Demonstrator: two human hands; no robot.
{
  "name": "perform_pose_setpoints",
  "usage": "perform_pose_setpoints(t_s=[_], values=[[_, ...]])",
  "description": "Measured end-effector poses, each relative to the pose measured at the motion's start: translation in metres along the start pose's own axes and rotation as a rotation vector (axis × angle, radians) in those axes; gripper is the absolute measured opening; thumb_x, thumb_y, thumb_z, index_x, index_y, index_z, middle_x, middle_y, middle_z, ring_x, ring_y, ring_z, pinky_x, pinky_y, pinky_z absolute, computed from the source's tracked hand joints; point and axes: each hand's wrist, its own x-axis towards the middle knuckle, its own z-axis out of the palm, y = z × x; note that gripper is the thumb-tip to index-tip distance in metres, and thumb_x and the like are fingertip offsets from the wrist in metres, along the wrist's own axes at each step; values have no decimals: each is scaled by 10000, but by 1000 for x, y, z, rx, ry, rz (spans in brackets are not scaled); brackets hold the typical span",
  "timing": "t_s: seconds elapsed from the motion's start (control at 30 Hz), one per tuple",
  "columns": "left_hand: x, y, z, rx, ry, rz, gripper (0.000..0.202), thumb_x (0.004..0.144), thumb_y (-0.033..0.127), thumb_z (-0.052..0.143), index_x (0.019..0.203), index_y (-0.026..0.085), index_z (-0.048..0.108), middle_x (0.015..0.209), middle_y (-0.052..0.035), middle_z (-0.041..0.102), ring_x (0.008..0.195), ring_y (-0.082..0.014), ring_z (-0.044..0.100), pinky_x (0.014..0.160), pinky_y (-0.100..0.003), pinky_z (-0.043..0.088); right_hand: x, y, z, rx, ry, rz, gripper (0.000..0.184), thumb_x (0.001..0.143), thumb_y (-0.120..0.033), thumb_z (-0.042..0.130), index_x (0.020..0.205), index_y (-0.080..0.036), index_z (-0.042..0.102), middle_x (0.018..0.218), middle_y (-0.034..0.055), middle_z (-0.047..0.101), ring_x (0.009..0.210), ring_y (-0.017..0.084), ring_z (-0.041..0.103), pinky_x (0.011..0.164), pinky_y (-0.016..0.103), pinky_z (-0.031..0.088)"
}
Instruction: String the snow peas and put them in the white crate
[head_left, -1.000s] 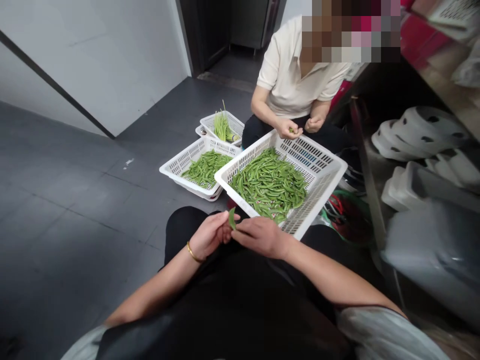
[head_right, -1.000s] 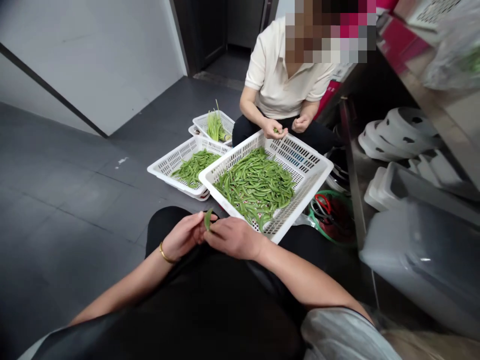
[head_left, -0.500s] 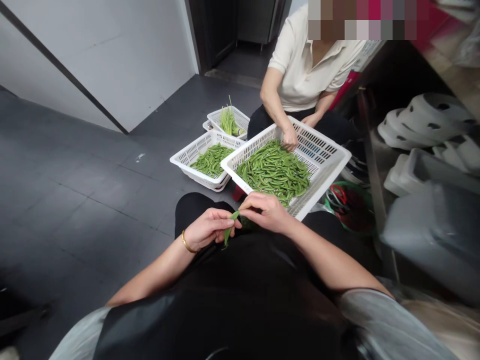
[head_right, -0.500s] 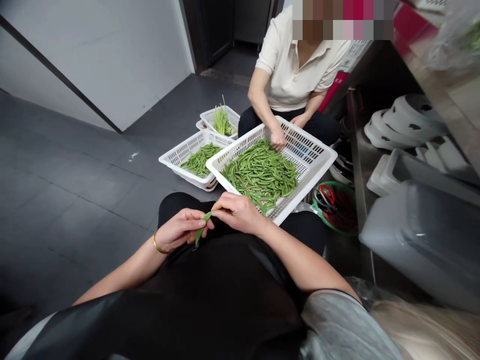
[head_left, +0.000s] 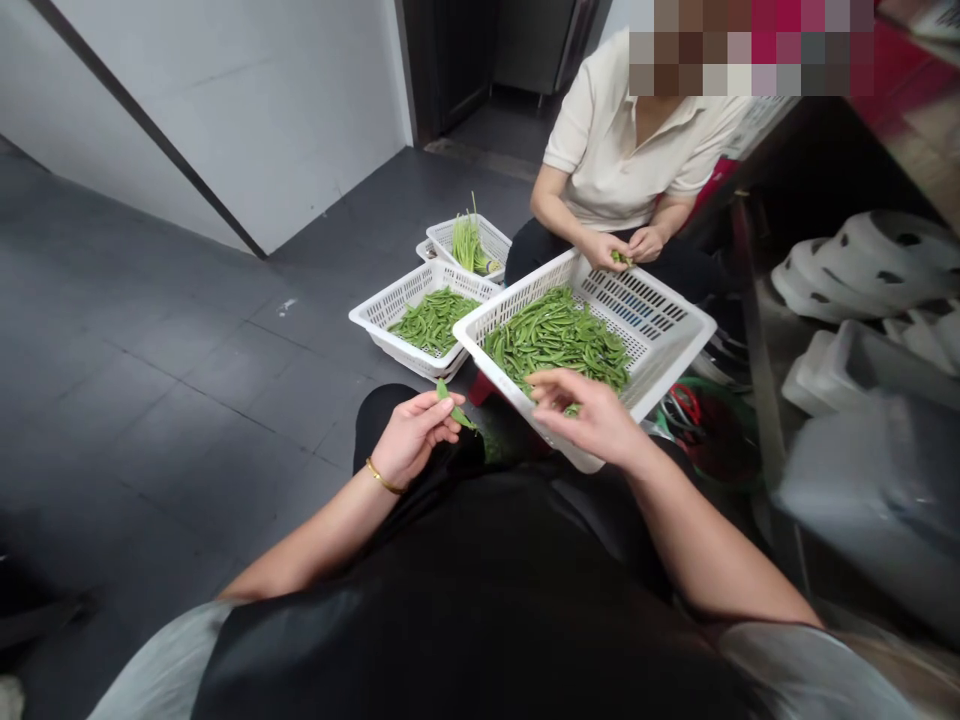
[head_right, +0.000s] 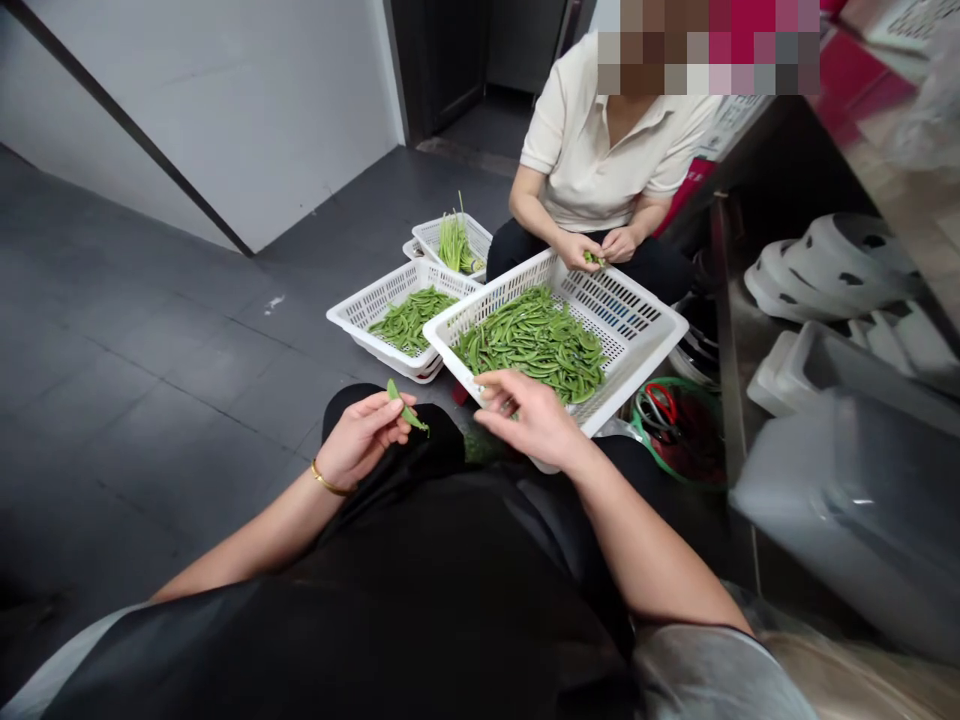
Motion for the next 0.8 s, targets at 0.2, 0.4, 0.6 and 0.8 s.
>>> perform_pose_setpoints(t_s=[0.2, 0.4, 0.6, 0.8], values=[[-7, -3, 15, 96, -41, 72, 242, 660, 203, 765, 863, 87, 705, 668, -49, 690, 562, -93, 624, 557, -172, 528, 7, -1, 43, 31, -240, -23, 221, 887, -251, 506, 750, -153, 649, 669, 6, 638, 629, 101, 574, 623, 208, 427], [0, -20, 28, -233, 5, 49, 244, 652, 191, 768, 877, 158, 680, 775, -38, 725, 710, -118, 674, 684, -200, 556, 17, 4, 59, 435, 136, 177, 283, 885, -366, 477, 746, -159, 613, 494, -44, 540, 445, 72, 508, 511, 188, 443], [10, -4, 27, -252, 59, 193, 169, 684, 182, 715, 847, 186, 673, 810, -21, 710, 755, -128, 658, 702, -227, 539, 20, 23, 68, 524, 194, 314, 300, 864, -403, 485, 803, -150, 633, 537, -30, 577, 475, 77, 543, 512, 189, 465], [27, 20, -7, -321, -87, -21, 58, 686, 204, 605, 680, 147, 594, 654, -23, 580, 676, -154, 591, 634, -313, 534, 23, 80, 18, -9, -336, 292, 278, 809, -336, 625, 1027, -166, 646, 663, -25, 672, 529, 79, 594, 548, 175, 433]])
